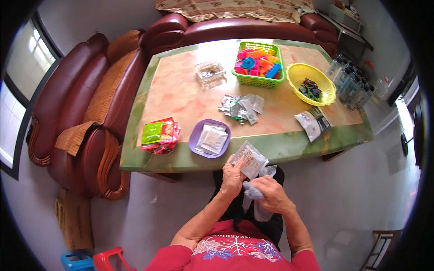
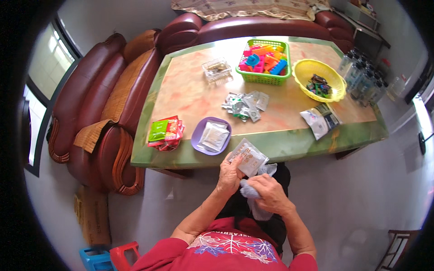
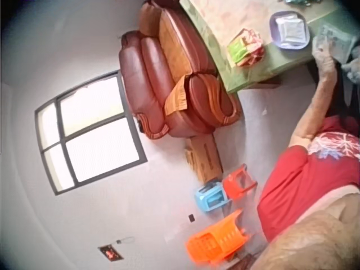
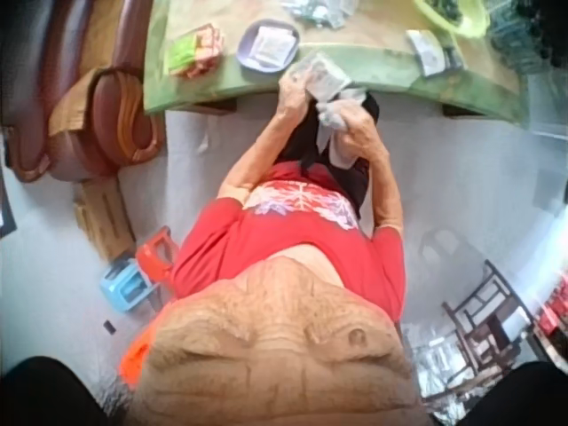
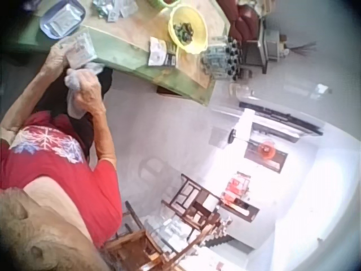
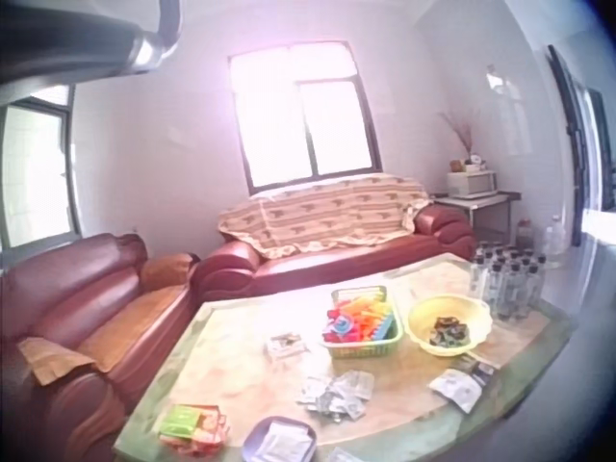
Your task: The person wipes the surface of multiple small, sealed packets with a grey cloth. They pick up each packet from a pile on the table, wipe it thoroughly on all sides, and place it into a purple bowl. The task is performed one packet at a time in a repetitive sequence.
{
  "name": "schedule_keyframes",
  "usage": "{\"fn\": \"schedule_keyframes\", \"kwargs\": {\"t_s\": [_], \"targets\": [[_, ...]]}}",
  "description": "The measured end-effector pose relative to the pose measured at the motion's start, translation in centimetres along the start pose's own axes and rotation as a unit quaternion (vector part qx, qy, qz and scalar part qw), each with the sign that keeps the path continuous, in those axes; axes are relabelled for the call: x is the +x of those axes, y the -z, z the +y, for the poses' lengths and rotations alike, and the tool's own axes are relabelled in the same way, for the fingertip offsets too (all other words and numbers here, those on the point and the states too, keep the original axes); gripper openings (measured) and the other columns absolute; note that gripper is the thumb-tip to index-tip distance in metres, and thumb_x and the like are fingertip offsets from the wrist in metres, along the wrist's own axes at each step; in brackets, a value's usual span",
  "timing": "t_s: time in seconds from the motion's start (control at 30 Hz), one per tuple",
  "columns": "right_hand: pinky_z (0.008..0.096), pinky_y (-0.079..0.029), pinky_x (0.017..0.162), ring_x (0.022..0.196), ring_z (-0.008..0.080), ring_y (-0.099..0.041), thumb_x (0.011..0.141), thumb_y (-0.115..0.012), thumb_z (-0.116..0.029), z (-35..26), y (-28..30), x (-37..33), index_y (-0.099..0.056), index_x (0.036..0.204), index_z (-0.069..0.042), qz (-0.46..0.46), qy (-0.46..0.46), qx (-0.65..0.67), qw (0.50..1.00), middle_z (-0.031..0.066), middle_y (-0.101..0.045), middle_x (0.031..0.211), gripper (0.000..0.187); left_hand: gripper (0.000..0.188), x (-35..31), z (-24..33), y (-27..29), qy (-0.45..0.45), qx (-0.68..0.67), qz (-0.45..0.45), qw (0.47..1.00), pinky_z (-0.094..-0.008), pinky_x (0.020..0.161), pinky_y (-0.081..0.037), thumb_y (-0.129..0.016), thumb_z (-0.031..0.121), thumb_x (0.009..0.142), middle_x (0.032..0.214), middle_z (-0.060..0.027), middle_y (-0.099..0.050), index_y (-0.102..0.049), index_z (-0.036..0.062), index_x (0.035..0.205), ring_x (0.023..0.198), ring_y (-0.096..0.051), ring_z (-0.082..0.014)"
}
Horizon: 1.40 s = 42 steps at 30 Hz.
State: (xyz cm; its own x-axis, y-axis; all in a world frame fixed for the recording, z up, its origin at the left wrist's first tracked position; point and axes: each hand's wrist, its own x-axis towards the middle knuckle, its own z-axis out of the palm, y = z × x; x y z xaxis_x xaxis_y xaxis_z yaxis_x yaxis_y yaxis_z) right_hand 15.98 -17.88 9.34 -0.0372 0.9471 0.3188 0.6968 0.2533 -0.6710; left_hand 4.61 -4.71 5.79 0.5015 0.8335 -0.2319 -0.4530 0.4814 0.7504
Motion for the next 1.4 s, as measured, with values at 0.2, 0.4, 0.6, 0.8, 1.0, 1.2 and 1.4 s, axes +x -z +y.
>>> {"fn": "schedule_keyframes", "kwargs": {"t_s": [0.2, 0.4, 0.6, 0.8, 1.0, 1.2, 1.4], "targets": [[0.0431, -0.047, 0.089, 0.098, 0.0398, -0.058, 0.074, -0.061, 0.002, 2.8, 3.2, 2.1, -0.064, 0.107, -0.001, 0.181, -0.053, 0.028, 0.982, 0.0189, -0.063, 0.105, 0.033, 0.029, 2.3, 7.1, 3.5, -0.218, 0.227, 0.087, 0.945, -0.0258, 0.074, -0.052, -0.068, 0.01, 0.092, 0.095, -0.0056, -0.063, -0.051, 0.0026, 0.114, 0.084, -0.061, -0.0099], [0.0451, -0.046, 0.09, 0.104, 0.0376, -0.056, 0.075, -0.065, -0.005, 9.0, 1.4, 4.5, -0.059, 0.115, -0.003, 0.206, -0.096, -0.147, 0.963, 0.0165, -0.062, 0.11, 0.04, 0.026, 8.7, 11.0, 7.9, -0.315, 0.449, 0.096, 0.831, -0.0296, 0.073, -0.05, -0.065, 0.02, 0.094, 0.09, -0.0097, -0.063, -0.055, -0.0008, 0.107, 0.083, -0.061, -0.0151], [0.0437, -0.046, 0.086, 0.102, 0.0334, -0.056, 0.073, -0.069, -0.011, 10.8, 0.3, 5.5, -0.059, 0.116, -0.006, 0.202, -0.114, -0.22, 0.948, 0.0121, -0.061, 0.108, 0.044, 0.038, 11.5, 11.3, 8.1, -0.33, 0.629, 0.111, 0.696, -0.0426, 0.079, -0.05, -0.067, 0.025, 0.091, 0.097, -0.0187, -0.067, -0.059, -0.0007, 0.118, 0.089, -0.064, -0.0339], [0.043, -0.046, 0.085, 0.1, 0.0331, -0.056, 0.071, -0.07, -0.012, 11.0, 0.6, 5.6, -0.059, 0.115, -0.007, 0.2, -0.1, -0.225, 0.948, 0.011, -0.061, 0.108, 0.046, 0.044, 12.1, 10.4, 8.4, -0.358, 0.736, 0.119, 0.563, -0.042, 0.089, -0.045, -0.072, 0.023, 0.082, 0.112, -0.0142, -0.059, -0.061, 0.0054, 0.121, 0.102, -0.054, -0.031], [0.0417, -0.047, 0.084, 0.097, 0.0333, -0.057, 0.069, -0.07, -0.012, 10.7, 0.9, 5.5, -0.061, 0.11, -0.007, 0.216, -0.089, -0.206, 0.95, 0.0112, -0.062, 0.105, 0.043, 0.038, 11.9, 8.4, 3.0, -0.443, 0.754, 0.039, 0.483, -0.0408, 0.094, -0.038, -0.065, 0.014, 0.081, 0.119, -0.0068, -0.057, -0.061, 0.0099, 0.119, 0.116, -0.048, -0.0263], [0.0423, -0.048, 0.084, 0.094, 0.0346, -0.059, 0.067, -0.071, -0.011, 11.1, 0.6, 5.6, -0.063, 0.107, -0.005, 0.263, -0.077, -0.167, 0.947, 0.0124, -0.064, 0.102, 0.041, 0.048, 13.1, 1.4, -1.3, -0.436, 0.793, -0.11, 0.412, -0.0429, 0.098, -0.031, -0.055, 0.01, 0.082, 0.136, -0.0102, -0.053, -0.055, 0.0025, 0.129, 0.128, -0.045, -0.0262], [0.0421, -0.048, 0.084, 0.094, 0.0344, -0.06, 0.069, -0.071, -0.011, 11.2, 0.4, 5.5, -0.063, 0.107, -0.005, 0.292, -0.082, -0.154, 0.94, 0.0121, -0.065, 0.103, 0.04, 0.047, 11.3, -0.8, -2.5, -0.386, 0.789, -0.142, 0.456, -0.0429, 0.1, -0.03, -0.06, 0.024, 0.088, 0.137, -0.0111, -0.052, -0.055, 0.0006, 0.129, 0.131, -0.042, -0.0273]]}}
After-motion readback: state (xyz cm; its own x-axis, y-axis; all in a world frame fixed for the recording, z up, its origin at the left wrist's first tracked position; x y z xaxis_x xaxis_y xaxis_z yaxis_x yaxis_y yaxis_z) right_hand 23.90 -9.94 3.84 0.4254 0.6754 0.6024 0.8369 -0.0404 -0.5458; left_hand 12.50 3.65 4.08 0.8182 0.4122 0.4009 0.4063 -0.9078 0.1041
